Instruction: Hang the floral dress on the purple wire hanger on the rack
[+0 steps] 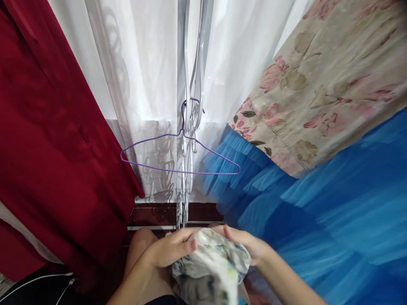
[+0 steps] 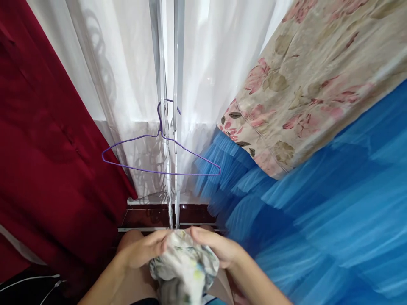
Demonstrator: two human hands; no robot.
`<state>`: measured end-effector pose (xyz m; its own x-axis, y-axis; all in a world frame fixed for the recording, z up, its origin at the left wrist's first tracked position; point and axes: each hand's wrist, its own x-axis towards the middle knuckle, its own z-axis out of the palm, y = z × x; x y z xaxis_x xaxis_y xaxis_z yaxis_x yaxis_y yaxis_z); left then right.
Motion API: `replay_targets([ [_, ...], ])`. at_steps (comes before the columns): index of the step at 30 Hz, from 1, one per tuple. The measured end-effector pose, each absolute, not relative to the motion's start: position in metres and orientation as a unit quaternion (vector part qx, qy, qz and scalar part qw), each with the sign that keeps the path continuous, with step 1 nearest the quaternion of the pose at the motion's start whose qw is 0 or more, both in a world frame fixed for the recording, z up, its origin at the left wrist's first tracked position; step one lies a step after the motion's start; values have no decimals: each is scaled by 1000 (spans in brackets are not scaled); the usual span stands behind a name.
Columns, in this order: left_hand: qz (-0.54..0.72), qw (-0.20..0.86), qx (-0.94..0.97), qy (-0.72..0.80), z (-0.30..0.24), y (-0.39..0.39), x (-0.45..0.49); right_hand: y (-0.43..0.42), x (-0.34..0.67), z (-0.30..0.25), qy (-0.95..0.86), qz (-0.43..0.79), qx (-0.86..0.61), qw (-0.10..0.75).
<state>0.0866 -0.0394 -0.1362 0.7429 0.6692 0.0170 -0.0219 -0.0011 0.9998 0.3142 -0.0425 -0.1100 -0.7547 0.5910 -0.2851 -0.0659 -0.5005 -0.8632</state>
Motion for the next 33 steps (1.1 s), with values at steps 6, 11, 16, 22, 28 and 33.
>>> replay_targets([
  [6,209,446,729,475,-151,-51,50,-1,394,-42,-724,550,-392,139],
  [11,312,348,736,490,-124,-52,41,61,426,-25,-684,476,-401,381],
  [16,366,233,784,444,-95,-45,58,119,392,-14,-652,447,-342,508],
  [22,431,229,716,499,-96,-26,7,129,346,-5,-626,581,-357,379],
  [28,483,173,669,537,-97,22,-71,116,343,-2,-619,608,-346,357],
  [33,510,110,659,542,-60,71,-89,106,339,7,-633,596,-345,353],
])
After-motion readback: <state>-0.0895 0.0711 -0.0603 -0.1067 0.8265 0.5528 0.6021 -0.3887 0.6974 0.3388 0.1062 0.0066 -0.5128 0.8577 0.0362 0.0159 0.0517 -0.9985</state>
